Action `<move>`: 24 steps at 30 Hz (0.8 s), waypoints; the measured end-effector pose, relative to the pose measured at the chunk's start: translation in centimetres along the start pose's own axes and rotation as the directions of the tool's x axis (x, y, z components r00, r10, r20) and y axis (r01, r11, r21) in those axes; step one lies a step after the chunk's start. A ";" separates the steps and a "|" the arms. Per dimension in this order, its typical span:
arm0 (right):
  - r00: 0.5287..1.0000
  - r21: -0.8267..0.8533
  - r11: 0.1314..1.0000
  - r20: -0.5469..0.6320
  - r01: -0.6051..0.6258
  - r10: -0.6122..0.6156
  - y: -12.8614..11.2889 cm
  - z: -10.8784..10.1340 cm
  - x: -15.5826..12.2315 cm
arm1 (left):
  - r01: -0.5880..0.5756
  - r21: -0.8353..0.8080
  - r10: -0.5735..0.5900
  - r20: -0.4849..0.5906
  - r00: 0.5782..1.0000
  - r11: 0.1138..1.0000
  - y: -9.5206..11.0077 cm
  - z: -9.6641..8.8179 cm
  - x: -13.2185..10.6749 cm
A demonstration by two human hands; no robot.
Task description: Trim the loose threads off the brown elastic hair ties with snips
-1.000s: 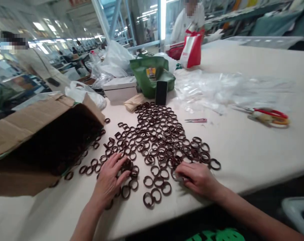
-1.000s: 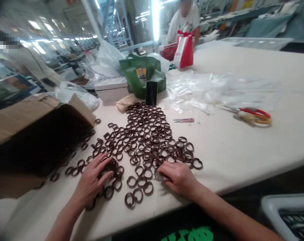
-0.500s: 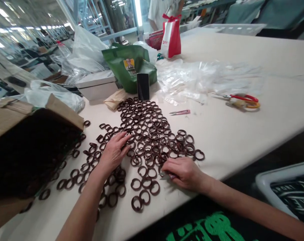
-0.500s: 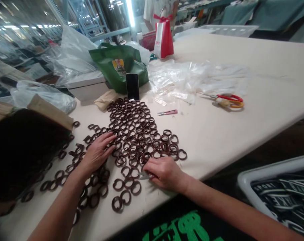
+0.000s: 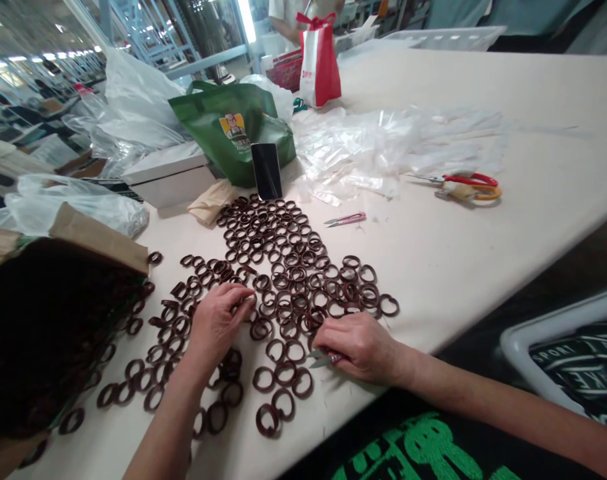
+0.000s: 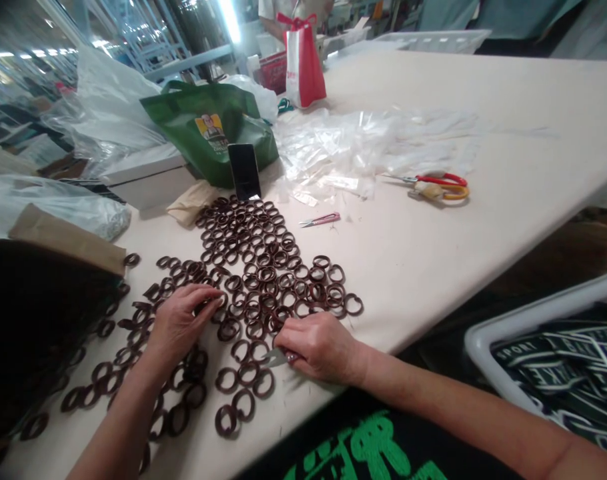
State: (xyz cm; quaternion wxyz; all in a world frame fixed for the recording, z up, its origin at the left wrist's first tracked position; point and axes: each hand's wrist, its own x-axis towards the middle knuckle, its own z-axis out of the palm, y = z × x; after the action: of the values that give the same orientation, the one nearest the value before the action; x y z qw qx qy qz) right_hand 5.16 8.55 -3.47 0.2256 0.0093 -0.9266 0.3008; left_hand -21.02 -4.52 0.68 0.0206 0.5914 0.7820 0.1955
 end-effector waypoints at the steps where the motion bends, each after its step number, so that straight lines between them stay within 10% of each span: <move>1: 1.000 -0.001 1.000 0.003 0.000 0.000 0.0 0.0 0.0 | 0.005 -0.024 -0.005 0.019 1.000 1.000 0.7 0.2 -0.2; 12: 1.000 -0.068 0.998 -0.008 -0.003 0.003 0.1 0.3 -0.4 | -0.044 0.118 0.031 0.106 0.994 0.992 4.4 2.5 1.4; 24: 1.000 -0.080 0.997 -0.021 0.000 -0.001 0.1 0.3 -0.4 | 0.084 0.081 -0.090 0.079 0.993 0.993 4.2 -1.3 -1.2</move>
State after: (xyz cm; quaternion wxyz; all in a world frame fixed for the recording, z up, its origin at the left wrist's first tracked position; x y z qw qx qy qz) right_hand 5.41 8.48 -3.93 0.2356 -0.0026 -0.9354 0.2635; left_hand -17.18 -5.09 3.02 0.0384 0.5648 0.8125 0.1391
